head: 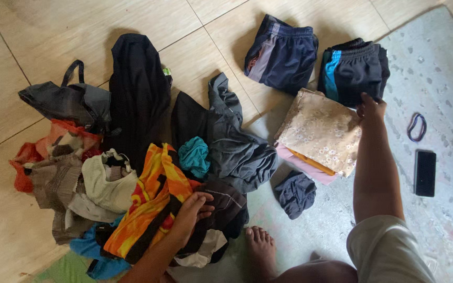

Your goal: The person sits on the floor and folds various garments, including shorts and shirts, by hand. They pick up each item, fold it, and place it into a neat stack on the floor.

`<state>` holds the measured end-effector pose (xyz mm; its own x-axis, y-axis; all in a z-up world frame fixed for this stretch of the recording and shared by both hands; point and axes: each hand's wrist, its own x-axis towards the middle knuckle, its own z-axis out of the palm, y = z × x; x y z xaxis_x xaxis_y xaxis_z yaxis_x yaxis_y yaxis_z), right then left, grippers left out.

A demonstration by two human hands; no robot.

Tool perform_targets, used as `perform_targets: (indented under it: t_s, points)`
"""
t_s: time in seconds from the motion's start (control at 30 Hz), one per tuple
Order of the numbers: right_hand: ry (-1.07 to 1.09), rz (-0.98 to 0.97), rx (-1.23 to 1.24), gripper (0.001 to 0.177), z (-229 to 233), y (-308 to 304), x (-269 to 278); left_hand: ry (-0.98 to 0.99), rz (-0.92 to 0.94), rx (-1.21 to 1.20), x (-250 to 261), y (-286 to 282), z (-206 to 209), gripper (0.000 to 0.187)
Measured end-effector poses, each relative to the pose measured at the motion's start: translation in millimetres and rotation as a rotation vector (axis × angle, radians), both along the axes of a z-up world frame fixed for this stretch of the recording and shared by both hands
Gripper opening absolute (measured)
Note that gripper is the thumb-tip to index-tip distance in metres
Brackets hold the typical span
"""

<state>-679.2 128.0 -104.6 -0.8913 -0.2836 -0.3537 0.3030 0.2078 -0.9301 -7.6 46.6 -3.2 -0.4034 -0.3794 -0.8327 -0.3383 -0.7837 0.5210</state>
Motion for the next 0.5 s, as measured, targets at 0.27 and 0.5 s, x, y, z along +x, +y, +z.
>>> perform_targets:
  t_s: [0.27, 0.5]
  points:
    - [0.104, -0.124, -0.337, 0.032, -18, -49, -13, 0.031, 0.021, 0.008, -3, 2, -9, 0.027]
    - [-0.13, 0.066, -0.733, 0.034, 46, -130, -70, 0.039, 0.038, 0.019, -1, 2, -10, 0.026]
